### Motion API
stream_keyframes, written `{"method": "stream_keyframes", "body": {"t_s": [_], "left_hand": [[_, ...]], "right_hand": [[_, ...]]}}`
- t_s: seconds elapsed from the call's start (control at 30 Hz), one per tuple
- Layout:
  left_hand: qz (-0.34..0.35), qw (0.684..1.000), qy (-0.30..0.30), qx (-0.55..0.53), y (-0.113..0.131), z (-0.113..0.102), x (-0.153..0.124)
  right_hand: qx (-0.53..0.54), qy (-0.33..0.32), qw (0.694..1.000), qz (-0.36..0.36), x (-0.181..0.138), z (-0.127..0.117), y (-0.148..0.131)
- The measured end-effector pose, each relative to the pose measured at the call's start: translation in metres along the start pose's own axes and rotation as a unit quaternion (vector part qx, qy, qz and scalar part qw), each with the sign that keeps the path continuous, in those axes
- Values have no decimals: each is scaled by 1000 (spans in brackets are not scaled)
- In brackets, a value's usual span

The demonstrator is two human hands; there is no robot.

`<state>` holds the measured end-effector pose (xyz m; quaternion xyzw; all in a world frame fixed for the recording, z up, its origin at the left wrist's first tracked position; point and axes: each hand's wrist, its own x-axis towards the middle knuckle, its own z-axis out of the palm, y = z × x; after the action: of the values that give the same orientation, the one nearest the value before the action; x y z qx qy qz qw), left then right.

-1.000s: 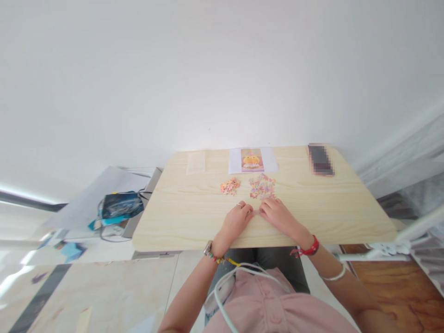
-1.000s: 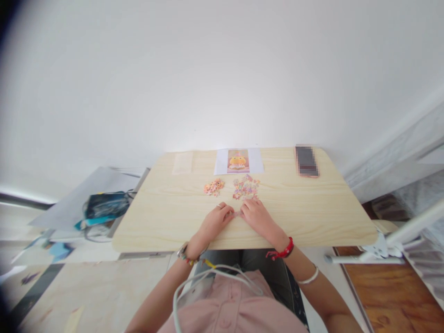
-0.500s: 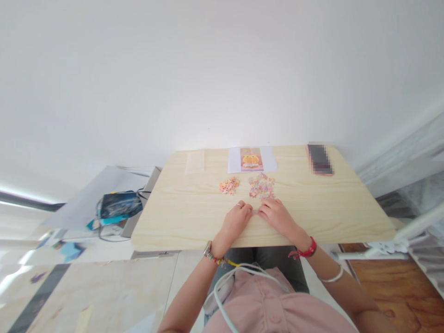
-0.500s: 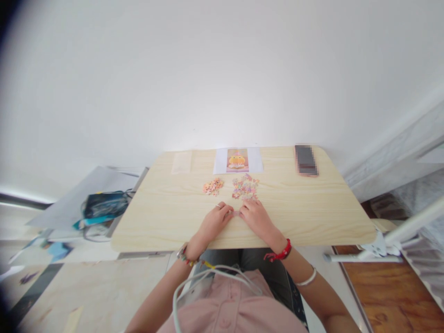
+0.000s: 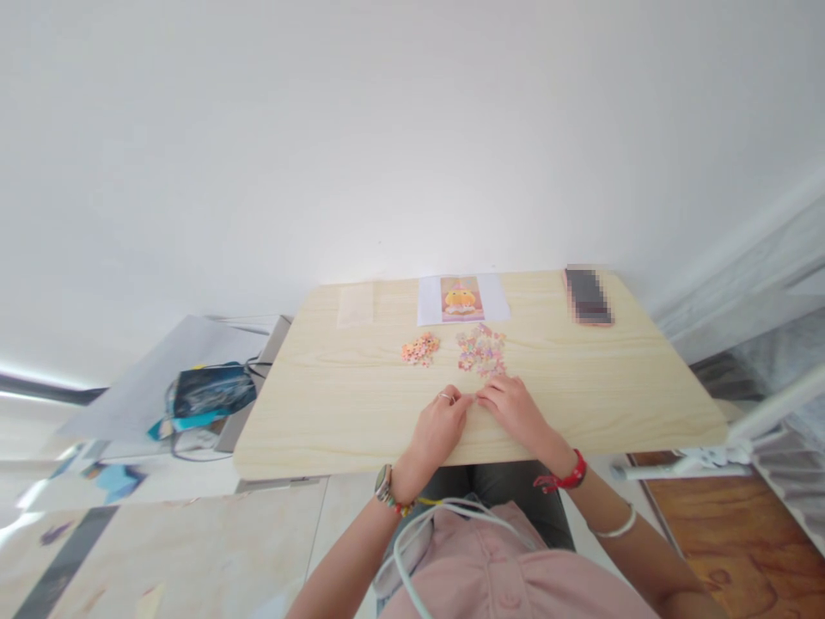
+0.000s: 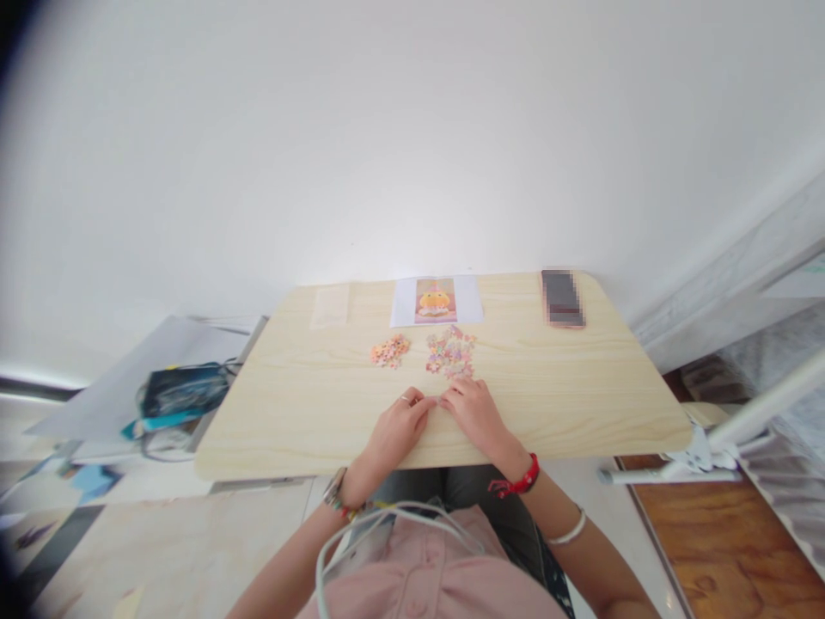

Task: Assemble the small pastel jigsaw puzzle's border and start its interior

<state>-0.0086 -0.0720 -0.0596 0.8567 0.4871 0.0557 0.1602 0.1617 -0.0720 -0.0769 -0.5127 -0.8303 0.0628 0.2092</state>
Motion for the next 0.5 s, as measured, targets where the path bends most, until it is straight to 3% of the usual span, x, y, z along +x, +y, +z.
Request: {"method": "stream_keyframes", "body": {"t_s": [0.27,0.5], "left_hand": [[9,1000,1,-12,-2,0,-1],[9,998,-23,51,-4,0,0]], "right_hand": [[56,51,997,26,7,-37,32],[19,-13,999,25,29,-43,77]]}}
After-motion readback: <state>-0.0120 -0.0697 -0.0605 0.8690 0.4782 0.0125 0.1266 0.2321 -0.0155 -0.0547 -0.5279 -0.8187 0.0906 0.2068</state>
